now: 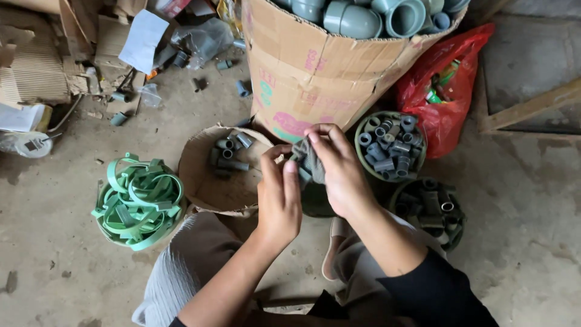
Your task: The person sits on the floor and repeatedly picks up small gray pipe fittings from a cardboard box. They wipe each fitting with a dark cloth and place it into a green bucket. The person handles the fittings one at a time, turning them over to clean different sides.
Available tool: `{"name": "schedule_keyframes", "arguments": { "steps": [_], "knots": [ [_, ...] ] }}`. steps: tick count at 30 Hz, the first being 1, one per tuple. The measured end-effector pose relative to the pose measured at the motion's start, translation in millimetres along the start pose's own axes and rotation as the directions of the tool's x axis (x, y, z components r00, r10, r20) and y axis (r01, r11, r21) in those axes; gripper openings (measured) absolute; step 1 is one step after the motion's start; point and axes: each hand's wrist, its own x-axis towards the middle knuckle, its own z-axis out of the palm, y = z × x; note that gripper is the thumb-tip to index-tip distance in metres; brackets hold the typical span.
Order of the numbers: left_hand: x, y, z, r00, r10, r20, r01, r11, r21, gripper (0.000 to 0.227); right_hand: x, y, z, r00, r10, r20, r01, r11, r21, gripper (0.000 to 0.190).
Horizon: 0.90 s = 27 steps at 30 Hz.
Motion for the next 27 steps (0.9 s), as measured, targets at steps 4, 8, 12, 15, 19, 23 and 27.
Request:
{"name": "schedule_keyframes", "arguments": {
  "steps": [4,8,12,15,19,23,27],
  "knots": [
    [7,-14,-3,0.992,0.08,-0.099,-0.072,0.994,0.082,0.025,-6,-13,7,0.998,-0.049,0.038,0.048,0.998,0.036,0.02],
    [6,-6,-16,0.981,0.162,-0.103,-0.134,0.962,0.237,0.029,-10,-3,4,0.916,-0.336,0.217,0.4,0.777,-0.485,0.023],
    [3,-5,-6,0.96,0.28,0.018,-0.27,0.904,0.33,0.024,-8,-10,-3,0.964,-0.246,0.101,0.264,0.834,-0.484,0.034],
    [7,-5,7,0.992,0.1,-0.072,-0.085,0.979,0.186,0.023,-5,-3,-3,0.951,-0.301,-0.074,0.235,0.856,-0.461,0.035],
    [14,-6,12,0.778,-0.617,0.117,0.593,0.66,-0.461,0.029,8,9,-11,0.725,-0.685,0.073,0.531,0.488,-0.693,0.036],
    [16,-26,4,0.61,-0.507,0.609,0.732,0.067,-0.678,0.05,18,26,-20,0.71,-0.695,0.112,0.498,0.383,-0.778,0.04],
    [23,-21,-7,0.715,-0.45,0.535,0.63,0.085,-0.772,0.041,30,16,-28,0.883,0.252,-0.395,-0.337,0.927,-0.162,0.058]
  ]
}}
